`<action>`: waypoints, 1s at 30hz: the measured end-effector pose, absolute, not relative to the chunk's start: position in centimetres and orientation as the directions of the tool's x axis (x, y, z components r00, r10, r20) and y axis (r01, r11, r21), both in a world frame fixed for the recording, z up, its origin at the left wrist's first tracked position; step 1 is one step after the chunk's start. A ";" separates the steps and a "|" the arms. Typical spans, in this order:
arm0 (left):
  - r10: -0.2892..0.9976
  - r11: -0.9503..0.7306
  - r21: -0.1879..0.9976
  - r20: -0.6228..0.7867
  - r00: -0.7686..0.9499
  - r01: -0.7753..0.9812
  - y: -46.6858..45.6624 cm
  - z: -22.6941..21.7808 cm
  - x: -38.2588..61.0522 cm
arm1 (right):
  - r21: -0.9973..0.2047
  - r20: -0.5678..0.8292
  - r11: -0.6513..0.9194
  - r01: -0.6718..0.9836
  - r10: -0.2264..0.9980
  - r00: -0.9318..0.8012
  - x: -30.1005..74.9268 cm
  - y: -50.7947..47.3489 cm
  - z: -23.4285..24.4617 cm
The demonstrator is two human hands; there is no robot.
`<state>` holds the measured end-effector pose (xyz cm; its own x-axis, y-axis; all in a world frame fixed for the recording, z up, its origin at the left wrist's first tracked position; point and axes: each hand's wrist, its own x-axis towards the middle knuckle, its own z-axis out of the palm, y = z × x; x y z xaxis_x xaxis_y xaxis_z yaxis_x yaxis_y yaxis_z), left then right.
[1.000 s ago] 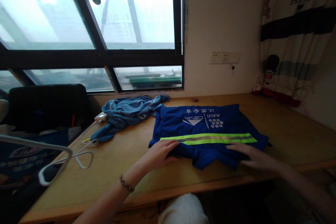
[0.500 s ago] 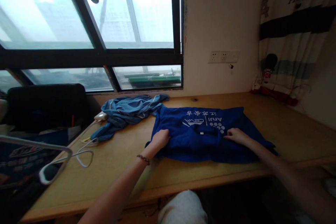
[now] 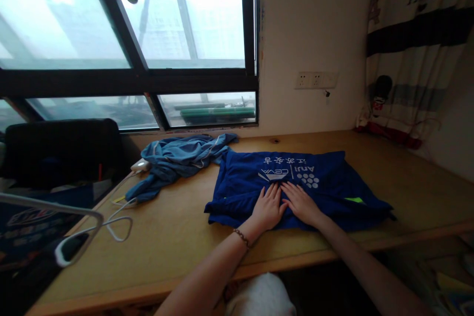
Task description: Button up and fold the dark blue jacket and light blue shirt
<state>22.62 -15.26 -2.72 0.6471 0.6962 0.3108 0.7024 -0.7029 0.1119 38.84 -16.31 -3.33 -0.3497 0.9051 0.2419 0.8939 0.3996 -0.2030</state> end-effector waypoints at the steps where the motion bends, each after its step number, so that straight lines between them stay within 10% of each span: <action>1: 0.692 -0.705 0.096 0.312 0.651 0.703 -15.2 -3.1 22.5 | -0.212 0.224 0.406 0.889 0.906 -0.361 39.0 -16.2 -3.6; 18: 0.729 -0.672 0.035 0.211 0.652 0.740 -13.2 -2.1 11.1 | 0.058 0.181 -0.032 0.998 0.983 0.021 57.1 -21.6 -6.4; 30: 0.611 -0.787 0.037 0.191 0.768 0.616 -5.1 -0.9 12.2 | -0.175 0.147 -0.187 0.966 0.966 0.214 56.8 -22.3 -6.9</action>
<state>12.20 -5.06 -0.87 0.7683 0.6110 0.1909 0.6163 -0.7866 0.0373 56.78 -22.29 -6.91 0.2140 0.9657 0.1473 0.9665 -0.1874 -0.1755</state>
